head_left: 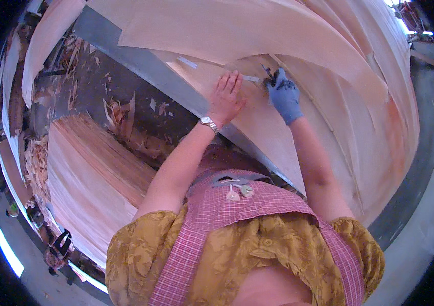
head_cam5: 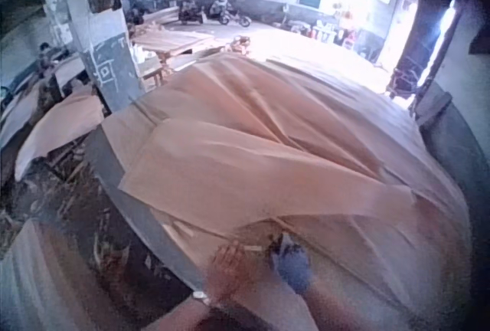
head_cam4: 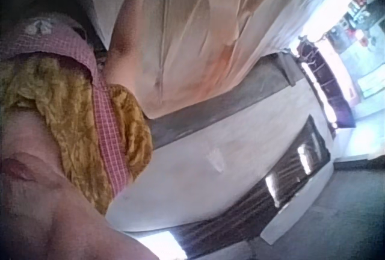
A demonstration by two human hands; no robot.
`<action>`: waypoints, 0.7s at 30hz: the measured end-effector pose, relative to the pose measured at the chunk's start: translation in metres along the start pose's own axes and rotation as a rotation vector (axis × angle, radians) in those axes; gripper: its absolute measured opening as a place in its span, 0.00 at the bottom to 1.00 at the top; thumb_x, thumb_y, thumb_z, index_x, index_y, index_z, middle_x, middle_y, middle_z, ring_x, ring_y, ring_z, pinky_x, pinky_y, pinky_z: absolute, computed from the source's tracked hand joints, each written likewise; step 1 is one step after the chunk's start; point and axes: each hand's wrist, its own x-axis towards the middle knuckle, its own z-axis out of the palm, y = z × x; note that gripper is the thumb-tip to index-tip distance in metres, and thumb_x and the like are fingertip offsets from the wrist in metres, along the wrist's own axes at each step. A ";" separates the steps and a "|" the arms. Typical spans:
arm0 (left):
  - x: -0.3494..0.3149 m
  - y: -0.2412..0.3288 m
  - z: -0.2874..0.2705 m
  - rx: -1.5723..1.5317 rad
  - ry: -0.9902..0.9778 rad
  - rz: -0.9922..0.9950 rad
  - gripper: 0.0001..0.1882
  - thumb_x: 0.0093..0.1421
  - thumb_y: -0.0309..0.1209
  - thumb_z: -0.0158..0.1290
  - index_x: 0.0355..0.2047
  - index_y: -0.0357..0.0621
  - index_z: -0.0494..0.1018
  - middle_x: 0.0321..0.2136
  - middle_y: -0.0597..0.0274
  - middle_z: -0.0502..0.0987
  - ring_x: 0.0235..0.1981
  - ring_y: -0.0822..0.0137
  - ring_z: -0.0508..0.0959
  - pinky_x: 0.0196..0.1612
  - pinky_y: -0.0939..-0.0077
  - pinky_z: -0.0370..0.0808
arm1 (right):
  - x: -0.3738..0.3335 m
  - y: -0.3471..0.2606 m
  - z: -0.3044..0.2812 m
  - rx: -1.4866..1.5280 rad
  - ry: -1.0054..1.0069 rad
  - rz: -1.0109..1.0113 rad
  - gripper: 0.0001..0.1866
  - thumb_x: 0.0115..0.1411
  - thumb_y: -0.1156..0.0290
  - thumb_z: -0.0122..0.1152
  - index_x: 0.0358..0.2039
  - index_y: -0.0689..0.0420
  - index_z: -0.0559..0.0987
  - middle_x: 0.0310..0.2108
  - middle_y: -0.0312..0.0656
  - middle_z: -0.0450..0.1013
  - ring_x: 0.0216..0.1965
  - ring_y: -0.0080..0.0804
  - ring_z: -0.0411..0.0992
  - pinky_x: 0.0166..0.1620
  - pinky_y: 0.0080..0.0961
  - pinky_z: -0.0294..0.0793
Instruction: The person pushes wood shavings aside with a long stick, aligns thin wood veneer sheets on a table, applies strips of adhesive tape to the seams, and cuts the tape with a utility knife.
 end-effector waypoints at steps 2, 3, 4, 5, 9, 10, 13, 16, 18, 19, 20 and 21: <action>0.002 -0.005 -0.007 0.013 -0.037 0.012 0.34 0.55 0.40 0.56 0.61 0.44 0.62 0.61 0.56 0.62 0.62 0.55 0.62 0.63 0.55 0.58 | -0.041 0.000 -0.023 0.005 -0.181 -0.031 0.29 0.56 0.48 0.61 0.51 0.55 0.70 0.39 0.54 0.76 0.41 0.48 0.76 0.40 0.41 0.74; 0.003 -0.009 -0.011 0.016 -0.054 0.021 0.34 0.55 0.39 0.57 0.60 0.43 0.63 0.60 0.54 0.64 0.60 0.55 0.63 0.63 0.55 0.59 | -0.069 0.002 -0.024 0.139 -0.162 -0.164 0.27 0.55 0.49 0.63 0.47 0.55 0.71 0.37 0.52 0.76 0.40 0.48 0.76 0.39 0.42 0.73; 0.004 -0.015 -0.014 -0.014 -0.011 0.018 0.31 0.55 0.39 0.56 0.58 0.42 0.64 0.57 0.54 0.66 0.58 0.55 0.66 0.61 0.56 0.61 | -0.095 0.007 -0.022 0.275 -0.143 -0.301 0.26 0.53 0.49 0.65 0.43 0.55 0.72 0.36 0.50 0.76 0.39 0.49 0.75 0.38 0.42 0.73; 0.006 -0.023 -0.018 -0.043 0.032 0.021 0.28 0.56 0.39 0.56 0.56 0.42 0.66 0.55 0.54 0.69 0.56 0.55 0.68 0.59 0.57 0.64 | -0.114 0.019 -0.009 0.115 -0.203 -0.380 0.27 0.51 0.50 0.68 0.44 0.55 0.72 0.36 0.49 0.75 0.39 0.48 0.75 0.38 0.39 0.73; -0.022 -0.025 -0.039 -0.368 0.344 -0.486 0.16 0.59 0.35 0.54 0.45 0.40 0.71 0.41 0.55 0.76 0.47 0.59 0.76 0.48 0.64 0.72 | -0.126 0.043 0.016 0.072 -0.192 -0.315 0.23 0.51 0.51 0.67 0.38 0.55 0.75 0.33 0.46 0.74 0.36 0.46 0.75 0.37 0.38 0.72; -0.040 -0.030 -0.037 -0.449 0.350 -0.596 0.15 0.60 0.35 0.54 0.44 0.39 0.71 0.38 0.56 0.75 0.44 0.62 0.77 0.44 0.66 0.73 | -0.123 0.047 0.015 0.124 -0.210 -0.319 0.22 0.52 0.50 0.66 0.37 0.55 0.76 0.33 0.46 0.74 0.35 0.46 0.75 0.37 0.38 0.72; -0.079 -0.023 -0.033 -0.723 0.294 -0.913 0.13 0.62 0.35 0.53 0.41 0.38 0.71 0.34 0.58 0.75 0.36 0.67 0.79 0.34 0.73 0.76 | -0.115 0.053 0.002 0.331 -0.343 -0.338 0.19 0.53 0.53 0.67 0.30 0.57 0.76 0.28 0.47 0.73 0.31 0.44 0.73 0.34 0.37 0.70; -0.091 0.014 -0.034 -0.983 0.104 -1.102 0.15 0.64 0.37 0.52 0.42 0.37 0.70 0.35 0.58 0.75 0.28 0.69 0.79 0.23 0.78 0.76 | -0.110 0.048 -0.022 0.322 -0.415 -0.289 0.19 0.53 0.54 0.67 0.27 0.58 0.75 0.25 0.47 0.73 0.27 0.41 0.71 0.33 0.36 0.69; -0.092 0.019 -0.022 -1.140 0.033 -1.159 0.16 0.65 0.38 0.50 0.44 0.38 0.68 0.35 0.57 0.75 0.29 0.68 0.79 0.24 0.77 0.76 | -0.114 0.037 -0.030 0.250 -0.374 -0.325 0.20 0.51 0.56 0.70 0.29 0.59 0.76 0.26 0.46 0.74 0.26 0.38 0.71 0.33 0.32 0.71; -0.089 0.021 -0.019 -1.198 0.012 -1.186 0.16 0.65 0.38 0.49 0.44 0.38 0.68 0.36 0.57 0.75 0.29 0.68 0.79 0.24 0.77 0.75 | -0.120 0.030 -0.025 0.224 -0.319 -0.387 0.20 0.51 0.55 0.70 0.31 0.59 0.76 0.28 0.46 0.74 0.28 0.39 0.72 0.34 0.33 0.72; -0.084 0.020 -0.017 -1.251 0.017 -1.197 0.16 0.65 0.38 0.48 0.44 0.38 0.68 0.36 0.58 0.75 0.29 0.68 0.79 0.25 0.76 0.75 | -0.126 0.023 -0.014 0.199 -0.263 -0.450 0.20 0.51 0.55 0.70 0.32 0.59 0.76 0.29 0.46 0.75 0.30 0.40 0.73 0.35 0.33 0.72; -0.080 0.021 -0.016 -1.304 0.021 -1.210 0.15 0.65 0.38 0.48 0.44 0.39 0.68 0.36 0.59 0.75 0.30 0.67 0.79 0.26 0.76 0.75 | -0.133 0.021 -0.002 0.175 -0.211 -0.510 0.21 0.51 0.54 0.70 0.34 0.58 0.77 0.31 0.47 0.75 0.32 0.42 0.74 0.36 0.34 0.73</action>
